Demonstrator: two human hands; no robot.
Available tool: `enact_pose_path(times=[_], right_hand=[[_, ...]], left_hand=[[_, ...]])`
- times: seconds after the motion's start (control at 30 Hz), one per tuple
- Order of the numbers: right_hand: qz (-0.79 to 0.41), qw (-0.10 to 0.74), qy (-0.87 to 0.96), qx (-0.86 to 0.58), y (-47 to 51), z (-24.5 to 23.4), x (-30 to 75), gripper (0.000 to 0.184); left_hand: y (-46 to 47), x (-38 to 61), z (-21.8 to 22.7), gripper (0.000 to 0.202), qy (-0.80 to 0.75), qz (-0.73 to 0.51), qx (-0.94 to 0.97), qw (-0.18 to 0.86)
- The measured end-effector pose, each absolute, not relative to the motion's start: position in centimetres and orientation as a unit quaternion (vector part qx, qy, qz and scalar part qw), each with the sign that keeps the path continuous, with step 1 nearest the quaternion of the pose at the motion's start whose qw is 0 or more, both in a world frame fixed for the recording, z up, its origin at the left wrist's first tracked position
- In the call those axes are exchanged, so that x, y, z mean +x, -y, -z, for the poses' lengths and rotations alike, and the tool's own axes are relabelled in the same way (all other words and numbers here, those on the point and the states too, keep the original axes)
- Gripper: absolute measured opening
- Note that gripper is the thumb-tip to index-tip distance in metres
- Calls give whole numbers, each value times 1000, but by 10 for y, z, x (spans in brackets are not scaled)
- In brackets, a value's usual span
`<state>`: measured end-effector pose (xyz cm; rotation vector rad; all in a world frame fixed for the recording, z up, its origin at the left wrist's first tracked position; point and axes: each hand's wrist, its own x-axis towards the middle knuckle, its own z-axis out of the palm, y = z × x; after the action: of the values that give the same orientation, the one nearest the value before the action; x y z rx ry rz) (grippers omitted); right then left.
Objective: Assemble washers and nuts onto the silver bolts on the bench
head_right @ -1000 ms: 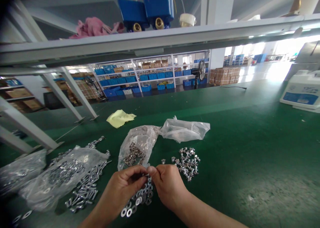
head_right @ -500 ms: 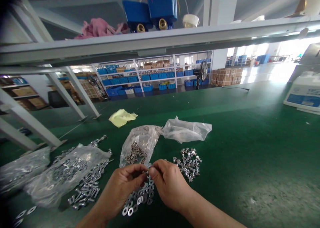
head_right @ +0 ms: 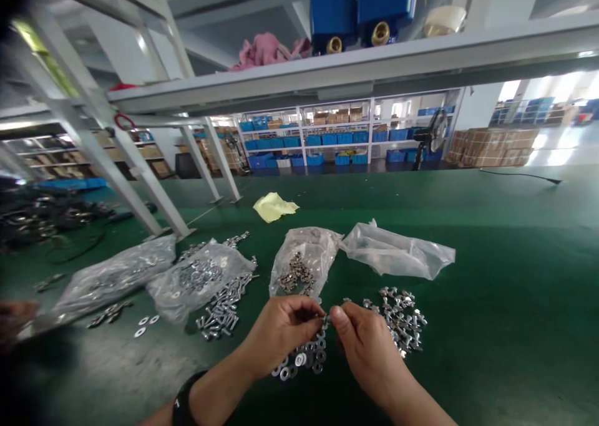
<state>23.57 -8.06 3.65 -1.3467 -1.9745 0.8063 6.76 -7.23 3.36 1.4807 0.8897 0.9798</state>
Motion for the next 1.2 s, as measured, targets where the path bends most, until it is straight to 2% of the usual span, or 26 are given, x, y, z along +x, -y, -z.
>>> enact_pose_path(times=[0.1, 0.2, 0.27, 0.4, 0.53, 0.7, 0.83, 0.97, 1.03, 1.1, 1.2], right_hand=[[-302, 297, 760, -492, 81, -38, 234, 36], [-389, 274, 701, -532, 82, -41, 232, 48], [-414, 277, 684, -532, 82, -41, 231, 49], [-362, 289, 732, -500, 81, -40, 232, 42], [-405, 271, 689, -537, 81, -47, 232, 48], [-449, 322, 653, -518, 82, -54, 233, 46], [-416, 314, 701, -487, 83, -46, 234, 39], [-391, 298, 692, -528, 80, -48, 239, 38], [-359, 316, 657, -582, 78, -54, 245, 41], [-297, 349, 627, -629, 76, -59, 251, 44], [-215, 390, 636, -630, 75, -60, 257, 46]], left_hand=[[73, 66, -33, 23, -366, -418, 630, 543], [75, 65, -33, 23, -361, -415, 654, 520], [75, 65, -33, 24, -360, -414, 667, 504], [77, 65, -33, 24, -355, -414, 681, 488], [77, 63, -37, 23, -348, -413, 708, 456], [75, 60, -40, 23, -332, -408, 705, 475], [75, 63, -39, 21, -341, -417, 714, 447], [65, 46, -41, 33, -333, -387, 727, 459], [51, 23, -38, 31, -417, -397, 722, 385], [31, -3, -31, 28, -565, -353, 720, 196], [6, -31, -10, 16, -623, -305, 709, 124]])
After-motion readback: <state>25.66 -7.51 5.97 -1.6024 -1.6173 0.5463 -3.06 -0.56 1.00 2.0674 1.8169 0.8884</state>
